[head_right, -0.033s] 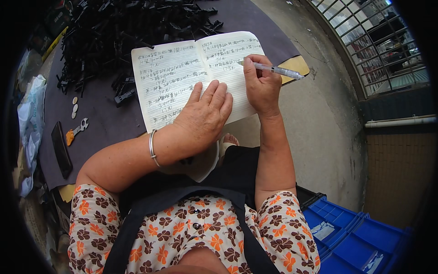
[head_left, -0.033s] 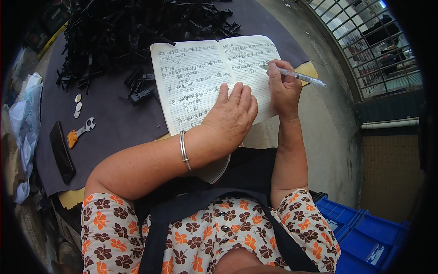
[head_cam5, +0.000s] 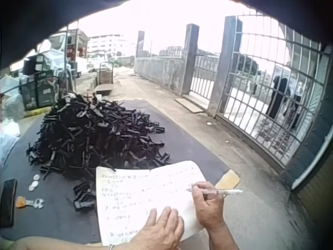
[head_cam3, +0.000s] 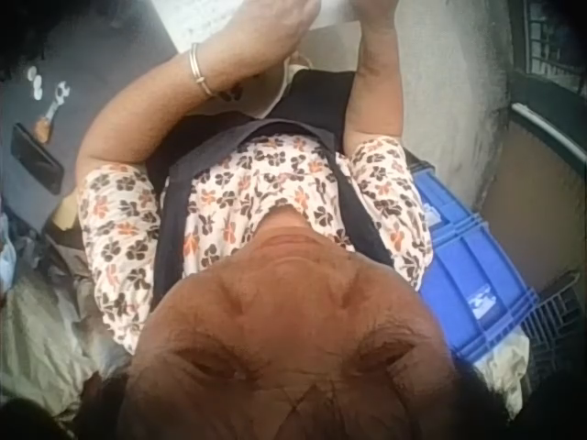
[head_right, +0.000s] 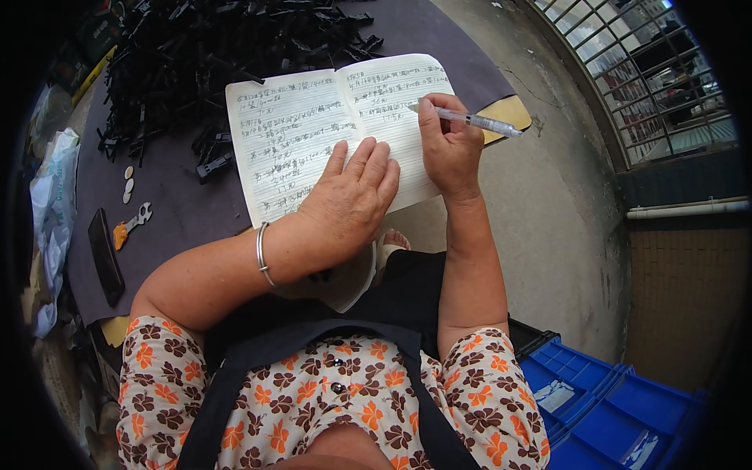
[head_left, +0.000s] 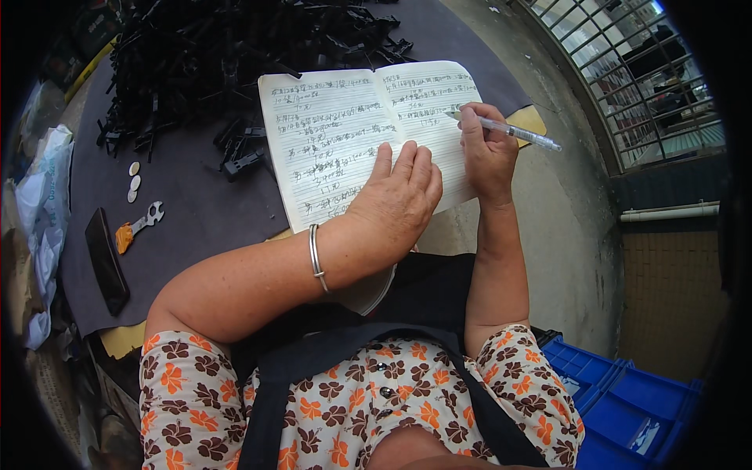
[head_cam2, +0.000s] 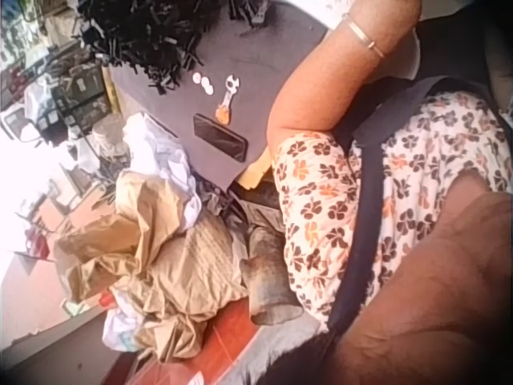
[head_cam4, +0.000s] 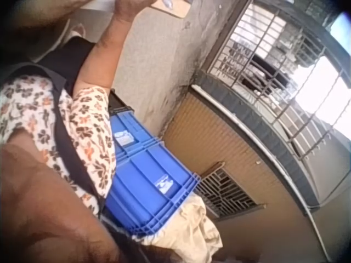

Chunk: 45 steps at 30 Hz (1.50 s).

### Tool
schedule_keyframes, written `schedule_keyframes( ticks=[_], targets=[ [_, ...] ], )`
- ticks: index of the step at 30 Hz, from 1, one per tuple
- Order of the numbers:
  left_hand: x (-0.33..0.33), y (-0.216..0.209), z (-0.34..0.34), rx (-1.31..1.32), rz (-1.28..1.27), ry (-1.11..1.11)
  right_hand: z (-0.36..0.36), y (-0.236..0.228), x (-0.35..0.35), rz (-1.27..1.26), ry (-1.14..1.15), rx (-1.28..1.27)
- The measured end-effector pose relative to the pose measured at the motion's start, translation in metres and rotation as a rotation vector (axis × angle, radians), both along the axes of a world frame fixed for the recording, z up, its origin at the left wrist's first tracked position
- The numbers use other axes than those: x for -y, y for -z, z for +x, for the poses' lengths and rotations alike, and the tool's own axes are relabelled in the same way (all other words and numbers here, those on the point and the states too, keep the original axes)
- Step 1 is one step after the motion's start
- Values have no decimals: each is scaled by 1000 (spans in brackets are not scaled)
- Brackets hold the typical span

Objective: Writing notes or recording data in a paper notebook with a pen at a workbench.

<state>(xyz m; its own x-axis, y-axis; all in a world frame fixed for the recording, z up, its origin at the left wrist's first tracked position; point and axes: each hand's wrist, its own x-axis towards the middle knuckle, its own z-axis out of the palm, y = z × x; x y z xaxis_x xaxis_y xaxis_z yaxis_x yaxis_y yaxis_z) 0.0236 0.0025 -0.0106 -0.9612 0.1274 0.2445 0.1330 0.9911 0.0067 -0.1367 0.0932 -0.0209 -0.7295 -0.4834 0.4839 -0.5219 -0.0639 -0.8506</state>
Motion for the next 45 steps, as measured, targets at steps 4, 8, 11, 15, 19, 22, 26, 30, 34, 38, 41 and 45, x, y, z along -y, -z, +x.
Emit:
schedule_keyframes(
  ticks=[4,8,11,15,19,22,26,30,34,38,41,45],
  targets=[
    [0,-1,0,5,3,-10,2,-4,-1,-89,-75,82],
    [0,-1,1,13,-12,-13,7,-8,4,90,-4,-153],
    [-1,-2,0,14,-12,-4,1,-6,0,169,-52,-267],
    [0,-1,0,16,-13,-4,-1,-6,2,319,-48,-545],
    [0,2,-1,-16,-37,9,2,-8,2,475,-29,-632],
    [0,1,0,-24,-36,7,3,-8,3,527,-28,-655],
    [1,0,0,-10,-19,6,3,-9,5,557,-23,-656],
    [1,-1,-1,4,-36,18,2,-7,5,558,-14,-663],
    [1,0,0,-17,-29,5,3,-8,5,560,-25,-647],
    [1,-1,-1,1,-10,6,1,-7,5,544,-18,-671],
    [0,-2,0,-2,-8,5,1,-7,4,520,-35,-671],
    [0,0,0,-7,-11,0,2,-9,5,512,-47,-670]
  ],
)
